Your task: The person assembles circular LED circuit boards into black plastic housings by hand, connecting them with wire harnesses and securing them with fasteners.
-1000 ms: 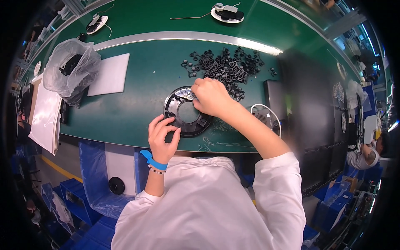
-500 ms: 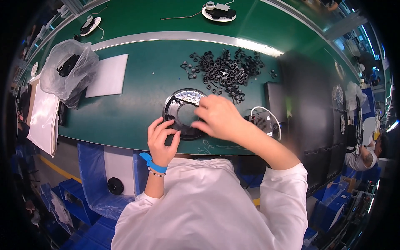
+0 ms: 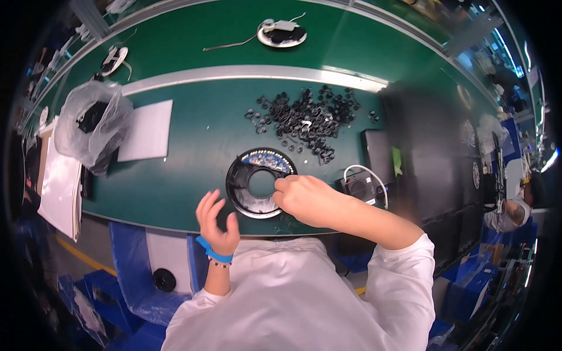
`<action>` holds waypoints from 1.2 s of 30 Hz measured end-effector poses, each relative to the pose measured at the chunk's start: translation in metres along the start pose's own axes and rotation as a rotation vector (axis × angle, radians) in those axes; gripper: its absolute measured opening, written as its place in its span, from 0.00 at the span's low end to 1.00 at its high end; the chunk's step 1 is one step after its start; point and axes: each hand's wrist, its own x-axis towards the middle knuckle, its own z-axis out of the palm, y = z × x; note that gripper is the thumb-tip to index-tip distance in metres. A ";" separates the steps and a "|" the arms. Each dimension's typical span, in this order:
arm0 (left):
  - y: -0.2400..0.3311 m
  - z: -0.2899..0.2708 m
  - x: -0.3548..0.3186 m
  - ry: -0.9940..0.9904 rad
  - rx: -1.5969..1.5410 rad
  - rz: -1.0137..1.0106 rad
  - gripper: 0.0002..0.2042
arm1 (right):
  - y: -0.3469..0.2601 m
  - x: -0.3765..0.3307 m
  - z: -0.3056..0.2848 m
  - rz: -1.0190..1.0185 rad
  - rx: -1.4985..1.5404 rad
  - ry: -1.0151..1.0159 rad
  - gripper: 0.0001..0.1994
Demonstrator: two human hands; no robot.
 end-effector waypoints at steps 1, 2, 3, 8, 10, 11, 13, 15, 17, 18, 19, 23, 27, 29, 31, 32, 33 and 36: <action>-0.004 0.000 -0.005 0.041 -0.015 0.002 0.14 | 0.003 0.001 -0.010 0.016 0.016 0.006 0.03; -0.007 0.000 -0.008 0.081 -0.030 0.003 0.14 | 0.009 0.002 -0.019 0.033 0.033 0.012 0.03; -0.007 0.000 -0.009 0.084 -0.050 0.021 0.14 | 0.017 0.003 -0.030 0.009 0.036 0.064 0.03; -0.007 -0.001 -0.010 0.054 0.012 0.001 0.13 | 0.091 0.012 -0.081 0.150 -0.116 0.373 0.04; -0.006 0.001 -0.008 0.049 0.001 0.015 0.13 | 0.129 0.009 -0.101 0.244 -0.187 0.446 0.03; -0.005 0.001 -0.007 0.034 0.002 0.002 0.13 | 0.152 0.007 -0.107 0.279 -0.205 0.455 0.03; -0.005 0.001 -0.008 0.022 0.008 -0.024 0.12 | 0.186 0.008 -0.114 0.476 -0.105 0.473 0.04; -0.006 0.001 -0.007 0.022 0.010 -0.016 0.12 | 0.223 0.005 -0.112 0.564 -0.080 0.482 0.04; -0.003 0.001 -0.006 0.005 0.022 -0.013 0.12 | 0.261 0.002 -0.103 0.668 -0.140 0.568 0.03; -0.002 0.000 -0.007 0.010 0.022 -0.016 0.12 | 0.275 0.001 -0.096 0.663 -0.143 0.566 0.03; -0.002 0.000 -0.007 0.000 0.026 -0.025 0.12 | 0.288 0.002 -0.089 0.701 -0.187 0.571 0.03; -0.003 0.001 -0.009 -0.006 0.018 -0.043 0.13 | 0.321 -0.001 -0.064 0.846 -0.229 0.623 0.04; -0.002 -0.001 -0.005 -0.015 -0.001 -0.035 0.13 | 0.298 0.012 -0.067 1.002 -0.404 0.533 0.11; -0.003 -0.005 -0.005 0.026 -0.069 -0.072 0.13 | 0.283 0.031 -0.069 0.954 -0.562 0.603 0.18; -0.011 -0.018 -0.010 0.109 -0.153 -0.069 0.14 | 0.283 0.041 -0.068 0.718 -0.640 0.722 0.23; -0.021 -0.028 -0.019 0.139 -0.092 -0.130 0.14 | 0.262 0.055 -0.073 0.611 -0.614 0.694 0.24; -0.029 -0.042 -0.033 0.274 -0.079 -0.175 0.15 | 0.228 0.070 -0.078 0.528 -0.697 0.606 0.25; -0.061 -0.085 -0.062 0.683 -0.012 -0.453 0.17 | 0.125 0.088 -0.072 0.385 -0.098 0.755 0.19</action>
